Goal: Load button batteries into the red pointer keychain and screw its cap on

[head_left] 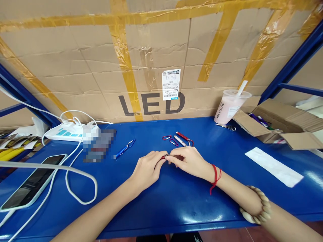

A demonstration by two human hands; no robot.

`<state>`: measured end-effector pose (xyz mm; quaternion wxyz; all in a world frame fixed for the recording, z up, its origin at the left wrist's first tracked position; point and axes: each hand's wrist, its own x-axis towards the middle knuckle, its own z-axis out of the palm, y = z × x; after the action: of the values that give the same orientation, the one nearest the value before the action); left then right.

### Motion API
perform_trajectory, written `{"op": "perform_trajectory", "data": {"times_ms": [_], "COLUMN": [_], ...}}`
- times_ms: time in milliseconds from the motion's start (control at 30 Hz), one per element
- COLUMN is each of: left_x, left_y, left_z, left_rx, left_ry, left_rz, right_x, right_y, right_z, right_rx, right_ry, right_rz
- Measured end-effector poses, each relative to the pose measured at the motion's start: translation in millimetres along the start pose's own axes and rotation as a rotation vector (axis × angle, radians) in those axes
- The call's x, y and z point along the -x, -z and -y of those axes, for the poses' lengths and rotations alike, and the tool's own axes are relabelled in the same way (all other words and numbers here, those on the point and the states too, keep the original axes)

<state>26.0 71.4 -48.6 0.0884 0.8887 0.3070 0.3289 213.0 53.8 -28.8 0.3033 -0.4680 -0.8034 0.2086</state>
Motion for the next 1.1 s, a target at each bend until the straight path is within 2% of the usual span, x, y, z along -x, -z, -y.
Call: {"op": "perform_trajectory", "data": {"times_ms": [133,367,467,600,700,900,1100], "left_x": [0.1,-1.3,-0.7,1.3,1.9,2.2,1.9], "left_y": [-0.1,0.8,0.5,0.6,1.2,4.0,5.3], "left_z": [-0.8,-0.7,-1.1,-2.1,-2.5,-2.5,-1.2], "left_rx": [0.007,0.033,0.048,0.06,0.065,0.169,0.201], "left_ry": [0.05,0.079,0.067,0.033,0.014,0.097,0.1], "left_rz": [-0.041,-0.001,0.019,0.002,-0.008,0.091,0.134], "right_x": [-0.9,-1.2,-2.2,-3.5,-3.9,-3.7,-2.4], "right_y": [-1.1,0.7,3.1,5.4,5.8,2.5,-1.8], "right_z": [-5.5,-7.9,-6.9,-6.1,-6.3,-7.6,-9.1], "right_rx": [0.047,0.062,0.042,-0.12,-0.157,-0.229,-0.304], "right_ry": [0.07,0.276,0.302,0.252,0.241,0.164,0.141], "right_rz": [-0.203,-0.318,-0.306,-0.247,-0.24,-0.203,-0.18]}}
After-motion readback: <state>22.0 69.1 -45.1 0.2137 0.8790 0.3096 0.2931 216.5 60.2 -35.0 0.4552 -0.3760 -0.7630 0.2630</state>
